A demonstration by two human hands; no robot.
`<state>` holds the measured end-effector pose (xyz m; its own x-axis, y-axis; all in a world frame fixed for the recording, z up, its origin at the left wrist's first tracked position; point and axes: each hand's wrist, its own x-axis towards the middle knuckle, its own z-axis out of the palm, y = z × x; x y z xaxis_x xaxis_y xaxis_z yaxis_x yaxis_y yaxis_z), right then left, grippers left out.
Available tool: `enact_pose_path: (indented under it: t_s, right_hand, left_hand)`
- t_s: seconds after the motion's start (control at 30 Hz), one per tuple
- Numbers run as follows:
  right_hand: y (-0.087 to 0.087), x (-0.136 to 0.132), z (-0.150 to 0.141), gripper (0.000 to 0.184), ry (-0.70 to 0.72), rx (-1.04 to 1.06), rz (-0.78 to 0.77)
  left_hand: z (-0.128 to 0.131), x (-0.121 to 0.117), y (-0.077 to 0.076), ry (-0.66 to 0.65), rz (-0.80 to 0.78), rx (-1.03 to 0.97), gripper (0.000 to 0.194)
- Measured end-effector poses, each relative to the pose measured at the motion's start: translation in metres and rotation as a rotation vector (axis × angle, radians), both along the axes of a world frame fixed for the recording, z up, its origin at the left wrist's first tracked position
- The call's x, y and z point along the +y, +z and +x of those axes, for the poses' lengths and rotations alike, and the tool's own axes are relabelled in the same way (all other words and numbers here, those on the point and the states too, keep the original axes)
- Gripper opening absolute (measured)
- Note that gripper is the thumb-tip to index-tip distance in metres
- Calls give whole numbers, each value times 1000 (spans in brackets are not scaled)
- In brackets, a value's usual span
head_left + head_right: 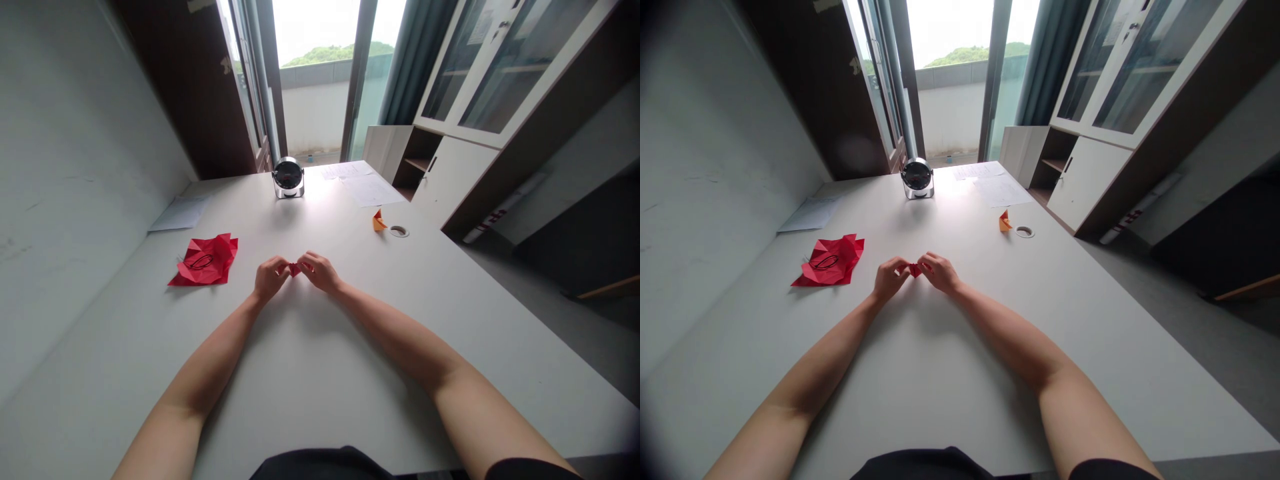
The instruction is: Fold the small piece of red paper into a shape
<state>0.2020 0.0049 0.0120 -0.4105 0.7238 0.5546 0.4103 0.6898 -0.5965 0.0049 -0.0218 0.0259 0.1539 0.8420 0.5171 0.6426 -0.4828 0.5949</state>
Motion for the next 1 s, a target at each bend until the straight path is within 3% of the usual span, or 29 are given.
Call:
enact_pose_path:
  t_s: [0.13,0.43,0.57,0.73,1.0]
  right_hand:
    - [-2,1,-1,14,-27,27,-28]
    - [-8,8,-1,6,-117,86,-104]
    - [-5,4,-1,13,-93,68,-136]
    - [-1,0,1,38,-61,36,-141]
    - [-4,3,-1,43,14,-2,-90]
  left_hand:
    - [-2,1,-1,25,-35,-60,8]
    - [-12,15,-15,125,-127,-429,15]
    - [-10,14,-14,100,-127,-388,17]
    - [-8,11,-11,64,-104,-289,16]
    - [-9,10,-9,59,-100,-252,15]
